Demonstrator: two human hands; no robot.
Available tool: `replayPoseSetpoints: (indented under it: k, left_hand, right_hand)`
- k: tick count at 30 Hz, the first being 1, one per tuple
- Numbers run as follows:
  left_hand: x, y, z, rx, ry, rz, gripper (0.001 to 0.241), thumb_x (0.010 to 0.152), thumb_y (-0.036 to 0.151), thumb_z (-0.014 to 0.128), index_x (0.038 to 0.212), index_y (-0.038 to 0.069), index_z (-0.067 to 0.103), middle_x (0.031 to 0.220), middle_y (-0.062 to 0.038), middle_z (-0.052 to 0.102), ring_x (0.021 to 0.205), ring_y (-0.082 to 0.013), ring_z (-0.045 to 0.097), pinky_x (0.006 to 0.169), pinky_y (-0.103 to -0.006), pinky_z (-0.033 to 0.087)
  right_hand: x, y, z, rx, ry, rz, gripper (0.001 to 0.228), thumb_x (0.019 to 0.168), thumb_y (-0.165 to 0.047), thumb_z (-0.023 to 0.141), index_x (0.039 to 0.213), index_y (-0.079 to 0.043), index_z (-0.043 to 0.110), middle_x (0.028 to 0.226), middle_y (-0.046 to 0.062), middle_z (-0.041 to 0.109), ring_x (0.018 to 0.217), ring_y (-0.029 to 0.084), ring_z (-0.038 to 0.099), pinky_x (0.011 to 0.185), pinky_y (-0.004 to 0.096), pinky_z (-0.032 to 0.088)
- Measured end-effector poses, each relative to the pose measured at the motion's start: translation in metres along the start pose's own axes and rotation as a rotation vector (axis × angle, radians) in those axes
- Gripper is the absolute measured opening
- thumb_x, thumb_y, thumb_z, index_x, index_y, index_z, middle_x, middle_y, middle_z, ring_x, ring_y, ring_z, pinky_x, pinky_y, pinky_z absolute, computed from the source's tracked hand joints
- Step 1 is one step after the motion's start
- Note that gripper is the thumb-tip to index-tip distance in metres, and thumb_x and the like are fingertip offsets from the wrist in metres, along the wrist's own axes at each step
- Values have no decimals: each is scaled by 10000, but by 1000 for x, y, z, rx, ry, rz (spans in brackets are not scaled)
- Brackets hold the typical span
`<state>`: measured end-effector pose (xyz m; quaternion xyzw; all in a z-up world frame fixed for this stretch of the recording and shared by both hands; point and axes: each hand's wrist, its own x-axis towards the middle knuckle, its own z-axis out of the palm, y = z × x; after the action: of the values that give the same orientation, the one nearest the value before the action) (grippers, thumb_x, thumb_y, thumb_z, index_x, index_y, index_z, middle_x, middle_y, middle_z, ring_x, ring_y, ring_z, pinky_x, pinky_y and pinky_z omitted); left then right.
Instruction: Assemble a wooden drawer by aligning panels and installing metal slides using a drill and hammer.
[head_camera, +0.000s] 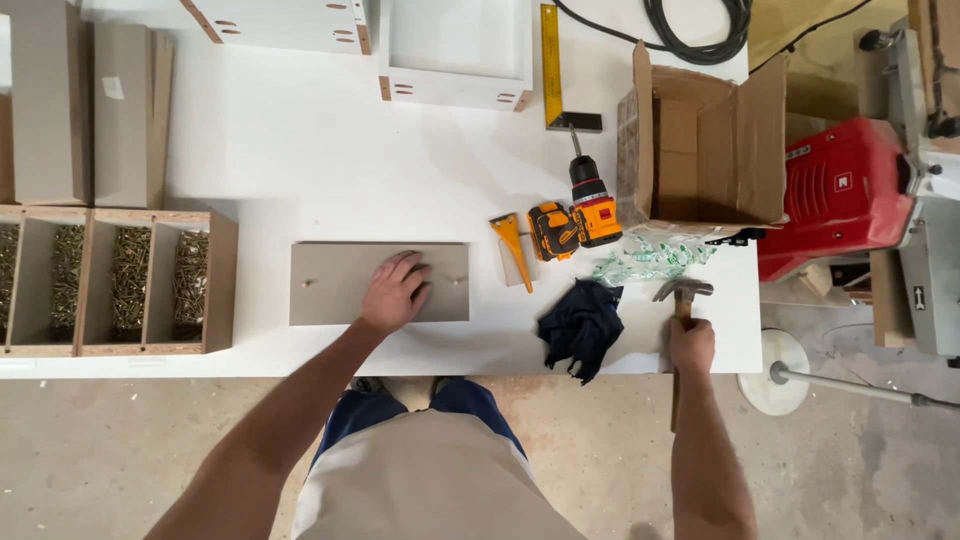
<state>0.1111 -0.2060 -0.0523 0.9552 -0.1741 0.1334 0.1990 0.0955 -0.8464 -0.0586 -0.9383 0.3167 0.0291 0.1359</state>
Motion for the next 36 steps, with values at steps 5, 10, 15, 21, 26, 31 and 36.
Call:
replayPoseSetpoints:
  k: [5,10,15,21,26,31,36]
  left_hand:
    - [0,6,0,62,97,37,286,955,320,663,1223,223,681,1390,-15,575,1336,-247,542,1084,-421,440]
    - [1,4,-1,72,144,57,279,967,329,636,1222,220,673,1390,-20,580,1338,-242,548,1093,-417,432]
    - [2,5,-7,52,150,48,258,940,305,668,1181,216,683,1322,-21,602,1337,-236,552,1122,-414,437]
    - [0,3,-9,26,185,54,236,925,307,679,1135,200,693,1293,-30,625,1321,-239,568,1128,-417,446]
    - [-4,4,-9,49,198,49,201,924,317,676,1074,184,698,1278,-36,637,1314,-239,573,1124,-409,445]
    - [0,4,-9,34,207,67,211,917,320,678,1081,188,698,1257,-41,641,1307,-244,577,1132,-416,441]
    - [2,4,-12,25,207,64,227,927,303,675,1120,185,699,1248,-51,642,1298,-252,579,1131,-413,443]
  right_hand:
    - [-73,-16,-56,61,81,-113,418,1046,-400,621,1207,-14,623,965,261,719,911,470,717,774,579,577]
    - [-247,-175,-117,1049,-285,128,538,1138,-374,316,648,-199,455,466,-57,344,344,118,400,380,264,343]
    - [-310,-268,-30,222,-195,-514,307,1003,-465,592,952,-162,590,739,193,717,756,436,727,613,547,583]
    - [-292,-304,38,105,47,-760,322,1022,-462,588,835,-204,539,625,67,611,591,309,701,488,434,568]
    - [-292,-288,54,95,238,-799,307,983,-462,651,984,-156,627,669,81,638,573,313,696,482,421,564]
    - [-286,-283,71,182,111,-804,317,1010,-444,612,866,-164,578,622,64,601,570,308,688,454,418,542]
    - [-327,-333,-17,264,161,-697,283,1020,-397,623,875,-159,578,627,100,608,588,358,687,468,438,544]
